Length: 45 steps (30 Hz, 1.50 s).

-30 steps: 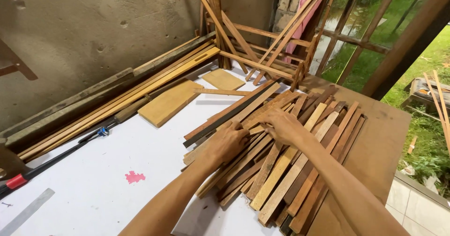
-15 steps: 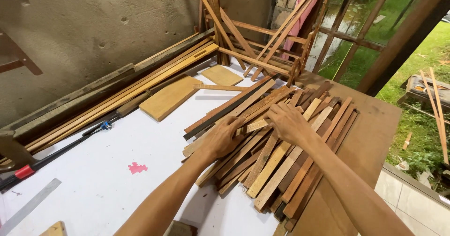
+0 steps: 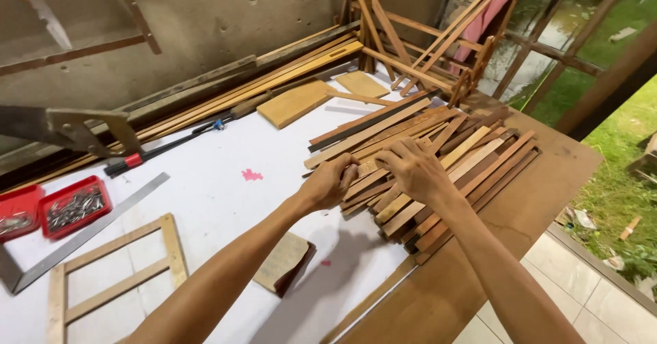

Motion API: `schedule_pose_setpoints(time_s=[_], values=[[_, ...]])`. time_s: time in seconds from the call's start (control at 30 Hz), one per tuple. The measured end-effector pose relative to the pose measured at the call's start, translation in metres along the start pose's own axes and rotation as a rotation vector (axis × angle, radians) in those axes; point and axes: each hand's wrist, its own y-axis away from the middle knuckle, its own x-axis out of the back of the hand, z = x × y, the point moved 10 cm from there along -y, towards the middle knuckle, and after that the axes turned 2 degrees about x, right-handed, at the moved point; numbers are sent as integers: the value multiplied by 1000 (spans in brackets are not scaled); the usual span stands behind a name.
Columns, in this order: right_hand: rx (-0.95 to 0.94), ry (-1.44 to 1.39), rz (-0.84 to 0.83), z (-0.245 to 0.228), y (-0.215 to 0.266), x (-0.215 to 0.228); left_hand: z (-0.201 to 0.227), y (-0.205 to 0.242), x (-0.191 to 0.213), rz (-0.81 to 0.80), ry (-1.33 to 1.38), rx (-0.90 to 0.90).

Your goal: The person measures a small wooden frame with a tape measure, marks it with a pencil, positions thin wooden slats across the frame, and hammers nails to fasten the slats in place, working at a cluttered workbench.

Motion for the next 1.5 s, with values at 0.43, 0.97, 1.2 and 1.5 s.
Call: schedule_pose_setpoints(time_s=[0.43,0.97,1.2,1.5], values=[[190,-210,143,-175,-44,58,2,186,93,147,-267,159],[425,-274,80,-390,-98,1,-41,399,206,328,-454,152],[425,-422,105,-461,-140,-7,-120,482,223,367,255,337],[280,-555,286,-538,-180,9,-136,569,242,481,759,425]])
